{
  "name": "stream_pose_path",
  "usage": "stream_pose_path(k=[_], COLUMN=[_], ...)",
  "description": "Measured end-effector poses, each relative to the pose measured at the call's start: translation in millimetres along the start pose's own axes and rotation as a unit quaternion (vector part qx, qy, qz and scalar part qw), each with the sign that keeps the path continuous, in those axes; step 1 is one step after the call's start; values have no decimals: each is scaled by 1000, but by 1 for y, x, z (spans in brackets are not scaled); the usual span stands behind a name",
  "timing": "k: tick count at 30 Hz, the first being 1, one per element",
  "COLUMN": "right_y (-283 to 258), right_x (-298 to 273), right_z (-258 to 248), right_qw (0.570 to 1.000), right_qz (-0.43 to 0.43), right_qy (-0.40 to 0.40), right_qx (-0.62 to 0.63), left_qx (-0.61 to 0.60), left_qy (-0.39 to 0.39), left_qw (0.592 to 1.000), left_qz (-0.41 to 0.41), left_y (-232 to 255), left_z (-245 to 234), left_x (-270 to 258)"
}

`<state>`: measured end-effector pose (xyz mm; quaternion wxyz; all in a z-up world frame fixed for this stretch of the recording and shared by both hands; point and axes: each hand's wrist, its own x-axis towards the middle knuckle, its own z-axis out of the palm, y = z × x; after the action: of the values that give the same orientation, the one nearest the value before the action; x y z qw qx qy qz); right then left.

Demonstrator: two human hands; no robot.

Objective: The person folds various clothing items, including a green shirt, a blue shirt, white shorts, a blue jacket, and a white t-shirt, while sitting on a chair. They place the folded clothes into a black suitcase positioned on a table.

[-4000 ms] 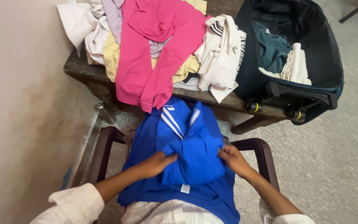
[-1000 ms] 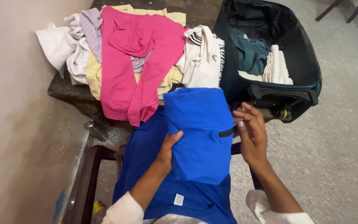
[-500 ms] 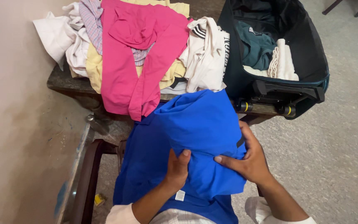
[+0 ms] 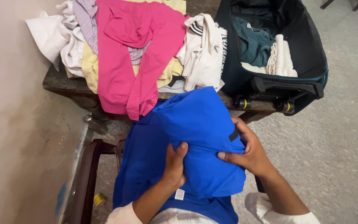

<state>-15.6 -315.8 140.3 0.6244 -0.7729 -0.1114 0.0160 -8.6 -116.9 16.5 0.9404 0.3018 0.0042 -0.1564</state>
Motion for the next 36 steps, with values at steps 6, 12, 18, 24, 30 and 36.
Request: stream_pose_path(k=[6, 12, 18, 24, 30, 36], right_y=[21, 68, 74, 78, 58, 7], right_x=[11, 19, 25, 26, 48, 107], right_z=[-14, 18, 33, 13, -51, -219], right_qw=[991, 959, 938, 910, 913, 910], right_qz=[114, 250, 184, 174, 149, -40], right_qy=[57, 104, 113, 162, 307, 393], right_qx=[48, 78, 270, 339, 221, -128], left_qx=[42, -31, -103, 13, 94, 226], left_qy=[115, 130, 70, 71, -162, -14], left_qw=[987, 983, 991, 997, 978, 932], left_qz=[101, 127, 48, 38, -97, -282], left_y=[-6, 6, -26, -38, -37, -80], left_z=[-3, 8, 9, -6, -15, -134], left_x=[14, 31, 29, 54, 89, 93])
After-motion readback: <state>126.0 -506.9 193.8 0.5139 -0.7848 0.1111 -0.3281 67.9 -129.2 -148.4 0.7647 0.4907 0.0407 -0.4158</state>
